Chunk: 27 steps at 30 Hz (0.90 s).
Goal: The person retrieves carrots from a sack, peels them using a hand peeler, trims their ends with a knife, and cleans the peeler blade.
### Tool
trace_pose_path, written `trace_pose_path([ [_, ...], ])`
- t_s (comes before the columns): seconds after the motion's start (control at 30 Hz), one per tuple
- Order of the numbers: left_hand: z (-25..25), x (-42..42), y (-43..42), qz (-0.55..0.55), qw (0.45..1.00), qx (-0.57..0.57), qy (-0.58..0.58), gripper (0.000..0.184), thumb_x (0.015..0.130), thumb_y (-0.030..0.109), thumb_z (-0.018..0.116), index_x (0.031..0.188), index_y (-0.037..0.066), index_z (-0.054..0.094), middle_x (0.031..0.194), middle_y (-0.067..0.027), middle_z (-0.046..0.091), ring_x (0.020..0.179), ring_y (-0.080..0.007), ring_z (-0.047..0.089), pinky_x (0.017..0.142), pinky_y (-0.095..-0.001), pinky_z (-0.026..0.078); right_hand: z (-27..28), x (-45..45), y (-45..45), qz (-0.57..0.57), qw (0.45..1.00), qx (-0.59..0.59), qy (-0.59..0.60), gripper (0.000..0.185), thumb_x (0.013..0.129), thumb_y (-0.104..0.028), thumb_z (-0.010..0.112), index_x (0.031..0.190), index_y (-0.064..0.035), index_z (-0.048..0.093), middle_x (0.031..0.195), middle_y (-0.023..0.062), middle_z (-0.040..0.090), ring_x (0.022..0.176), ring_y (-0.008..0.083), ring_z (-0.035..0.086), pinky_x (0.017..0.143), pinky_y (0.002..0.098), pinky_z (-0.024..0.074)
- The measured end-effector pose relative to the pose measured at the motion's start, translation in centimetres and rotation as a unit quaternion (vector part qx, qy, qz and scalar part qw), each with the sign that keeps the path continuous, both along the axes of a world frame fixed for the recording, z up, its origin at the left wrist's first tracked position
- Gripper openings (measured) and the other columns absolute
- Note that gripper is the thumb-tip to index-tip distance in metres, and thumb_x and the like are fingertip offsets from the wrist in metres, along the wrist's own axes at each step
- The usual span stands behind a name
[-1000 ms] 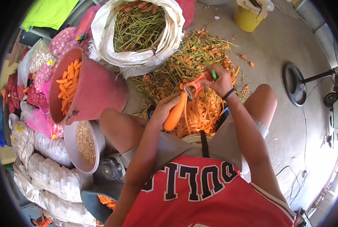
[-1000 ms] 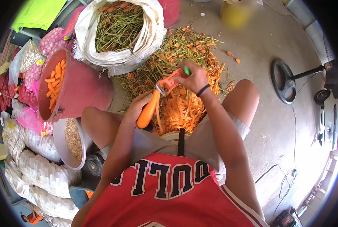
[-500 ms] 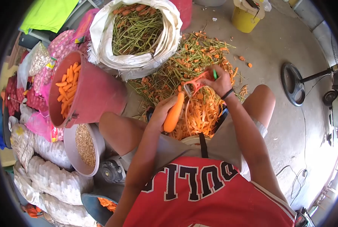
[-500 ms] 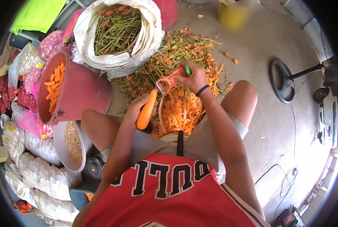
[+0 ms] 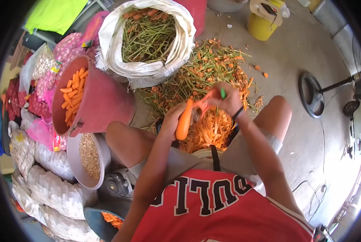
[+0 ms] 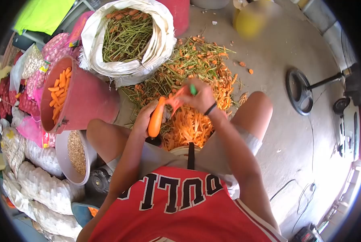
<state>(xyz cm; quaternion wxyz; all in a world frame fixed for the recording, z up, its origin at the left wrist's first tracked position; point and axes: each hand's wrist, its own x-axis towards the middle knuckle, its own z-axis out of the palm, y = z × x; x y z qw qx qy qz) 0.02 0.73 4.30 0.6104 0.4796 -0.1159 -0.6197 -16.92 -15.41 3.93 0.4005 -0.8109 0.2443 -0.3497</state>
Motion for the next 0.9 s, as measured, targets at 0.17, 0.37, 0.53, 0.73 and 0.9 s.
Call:
trace_pose_path([
  [0.17,-1.2,0.1,0.6,0.005,1.000,0.003,0.026,0.034,0.101,0.028,0.049,0.121,0.002,0.055,0.090,-0.0083,0.063,0.074,-0.0161,0.064,0.067,-0.0294,0.055,1.5,0.7,4.2,0.099,0.989,-0.107,-0.005,0.049,0.063,-0.025,0.090,0.102,-0.0043,0.067,0.085,0.0102,0.064,0.074,0.0207,0.064,0.067,0.0321,0.0527],
  [0.37,-0.1,-0.1,0.7,-0.046,0.999,0.001,0.005,0.031,0.101,0.029,0.050,0.115,0.002,0.056,0.091,-0.0090,0.063,0.074,-0.0164,0.063,0.064,-0.0298,0.055,-0.9,-0.6,-3.0,-0.065,0.997,-0.014,0.047,0.051,0.063,-0.026,0.089,0.105,-0.0059,0.068,0.084,0.0103,0.064,0.076,0.0224,0.065,0.067,0.0326,0.0526],
  [0.53,0.1,-0.3,-0.4,0.037,0.998,0.030,0.037,0.033,0.100,0.025,0.049,0.121,0.000,0.058,0.096,-0.0081,0.065,0.077,-0.0157,0.065,0.063,-0.0280,0.055,1.8,0.8,4.2,0.105,0.991,-0.079,-0.010,0.049,0.063,-0.028,0.089,0.100,-0.0066,0.067,0.086,0.0105,0.063,0.077,0.0279,0.064,0.069,0.0365,0.0539],
  [0.73,0.1,-0.8,0.4,-0.033,0.993,0.083,-0.078,0.035,0.099,0.029,0.054,0.119,0.000,0.061,0.095,-0.0057,0.064,0.077,-0.0128,0.062,0.067,-0.0277,0.052,-0.8,-0.1,-2.1,-0.026,0.994,-0.060,0.091,0.049,0.066,-0.033,0.087,0.101,-0.0056,0.066,0.087,0.0120,0.064,0.076,0.0304,0.063,0.069,0.0386,0.0528],
  [0.9,4.1,0.6,-0.6,-0.044,0.989,-0.138,-0.035,0.043,0.100,0.033,0.051,0.127,-0.001,0.053,0.087,-0.0095,0.063,0.077,-0.0174,0.063,0.073,-0.0334,0.053,-3.3,-0.7,-3.8,-0.069,0.981,0.031,0.181,0.048,0.073,-0.038,0.082,0.102,-0.0047,0.065,0.085,0.0141,0.065,0.075,0.0321,0.064,0.070,0.0404,0.0525],
])
